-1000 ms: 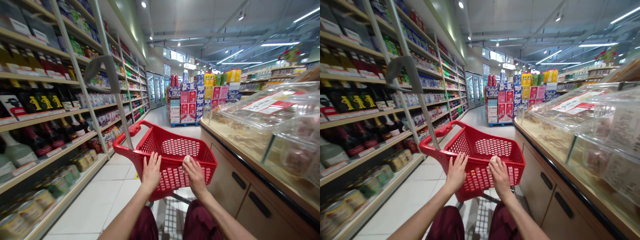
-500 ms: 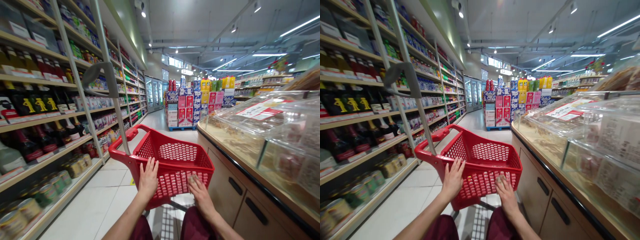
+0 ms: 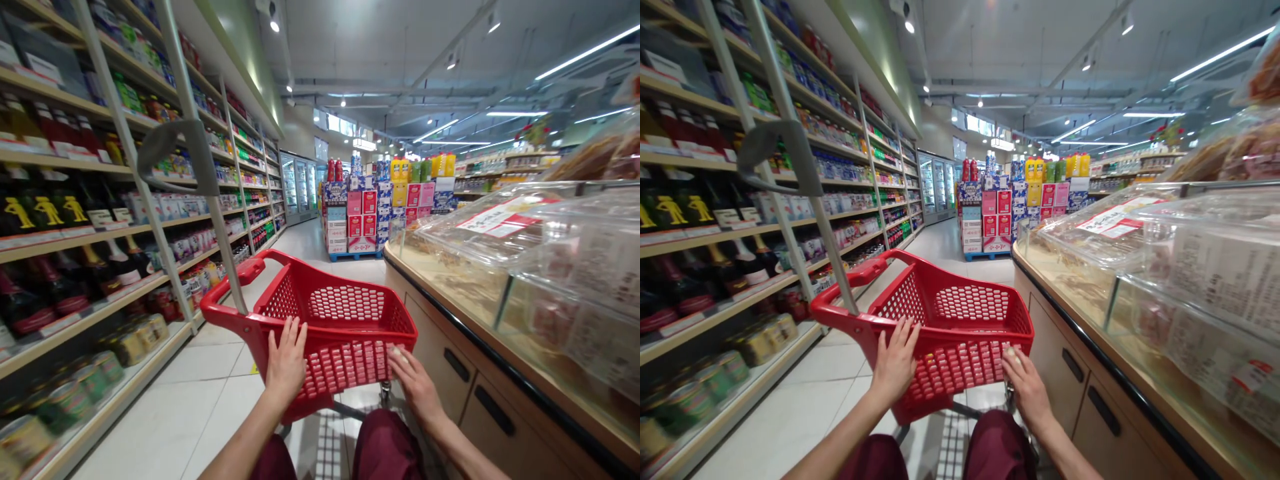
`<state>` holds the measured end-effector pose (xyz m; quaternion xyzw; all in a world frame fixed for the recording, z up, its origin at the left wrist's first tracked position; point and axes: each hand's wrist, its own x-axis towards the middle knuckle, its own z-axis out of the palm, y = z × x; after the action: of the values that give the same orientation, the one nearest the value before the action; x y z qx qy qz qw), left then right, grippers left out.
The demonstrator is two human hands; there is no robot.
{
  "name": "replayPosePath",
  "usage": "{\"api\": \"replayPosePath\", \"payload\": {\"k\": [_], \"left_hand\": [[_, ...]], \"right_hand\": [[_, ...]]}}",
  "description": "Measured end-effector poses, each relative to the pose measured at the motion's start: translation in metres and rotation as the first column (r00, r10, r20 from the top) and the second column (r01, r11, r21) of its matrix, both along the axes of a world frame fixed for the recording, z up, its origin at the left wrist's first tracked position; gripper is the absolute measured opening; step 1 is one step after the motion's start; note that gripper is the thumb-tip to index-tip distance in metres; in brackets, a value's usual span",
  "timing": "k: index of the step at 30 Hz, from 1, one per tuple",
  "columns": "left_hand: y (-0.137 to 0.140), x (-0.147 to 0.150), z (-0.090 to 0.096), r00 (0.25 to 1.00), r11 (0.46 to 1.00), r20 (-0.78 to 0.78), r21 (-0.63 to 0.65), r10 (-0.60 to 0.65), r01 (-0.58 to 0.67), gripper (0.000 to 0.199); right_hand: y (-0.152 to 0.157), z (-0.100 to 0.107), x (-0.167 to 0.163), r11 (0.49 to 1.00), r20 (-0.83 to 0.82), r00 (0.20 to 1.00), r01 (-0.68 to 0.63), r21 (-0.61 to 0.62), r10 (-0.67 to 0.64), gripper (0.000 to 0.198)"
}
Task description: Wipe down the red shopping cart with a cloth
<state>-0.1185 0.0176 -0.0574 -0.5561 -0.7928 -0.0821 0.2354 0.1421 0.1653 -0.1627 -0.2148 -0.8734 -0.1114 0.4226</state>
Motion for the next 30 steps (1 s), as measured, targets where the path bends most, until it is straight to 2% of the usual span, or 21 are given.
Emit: {"api": "replayPosePath", "payload": {"k": [2,4,8,10,12,15,18,21,24,27,30], "left_hand": [[0.001,0.0,-0.001,1.0,1.0,-0.008,0.006,0.001,-0.001,0.062],[0.001,0.0,-0.002,1.0,1.0,-0.009,0.01,0.007,-0.007,0.062],[0.001,0.0,-0.002,1.0,1.0,-0.01,0.005,0.007,-0.007,0.062],[0.001,0.001,-0.002,1.0,1.0,-0.014,0.006,0.0,0.0,0.062],[0.001,0.001,-0.002,1.0,1.0,-0.016,0.012,-0.003,0.003,0.062],[0.001,0.003,-0.002,1.0,1.0,-0.01,0.017,0.004,-0.004,0.062],[0.0,0.004,-0.001,1.0,1.0,-0.005,0.008,0.012,-0.011,0.062],[-0.001,0.004,-0.001,1.0,1.0,0.003,-0.009,0.0,0.0,0.063],[-0.002,0.004,-0.001,1.0,1.0,0.009,-0.01,-0.005,0.006,0.062],[-0.003,0.005,-0.001,1.0,1.0,0.004,0.006,0.008,-0.008,0.061],[-0.003,0.005,-0.002,1.0,1.0,0.002,0.001,-0.002,0.002,0.061]], "right_hand": [[0.007,0.017,-0.001,1.0,-0.059,0.998,0.006,0.027,-0.005,0.036],[0.014,0.021,0.004,0.998,-0.063,0.997,0.038,0.052,-0.034,0.036],[0.017,-0.007,0.025,0.992,0.023,0.997,0.076,0.104,-0.079,0.036],[0.015,-0.009,0.03,0.995,0.078,0.996,0.035,0.091,-0.042,0.036],[0.015,0.005,0.027,0.999,0.087,0.996,0.002,0.054,-0.007,0.036],[0.019,0.026,0.02,0.999,0.012,1.0,0.021,0.039,-0.022,0.038],[0.019,0.013,0.022,0.996,-0.007,0.999,0.052,0.067,-0.052,0.037],[0.012,-0.007,0.021,0.998,0.081,0.997,0.015,0.059,-0.02,0.034],[0.01,0.005,0.014,0.999,0.051,0.999,-0.018,0.037,0.016,0.036],[0.017,0.019,0.01,0.998,-0.053,0.998,0.041,0.037,-0.039,0.038],[0.016,0.002,0.016,0.996,-0.003,0.997,0.083,0.025,-0.083,0.036]]}}
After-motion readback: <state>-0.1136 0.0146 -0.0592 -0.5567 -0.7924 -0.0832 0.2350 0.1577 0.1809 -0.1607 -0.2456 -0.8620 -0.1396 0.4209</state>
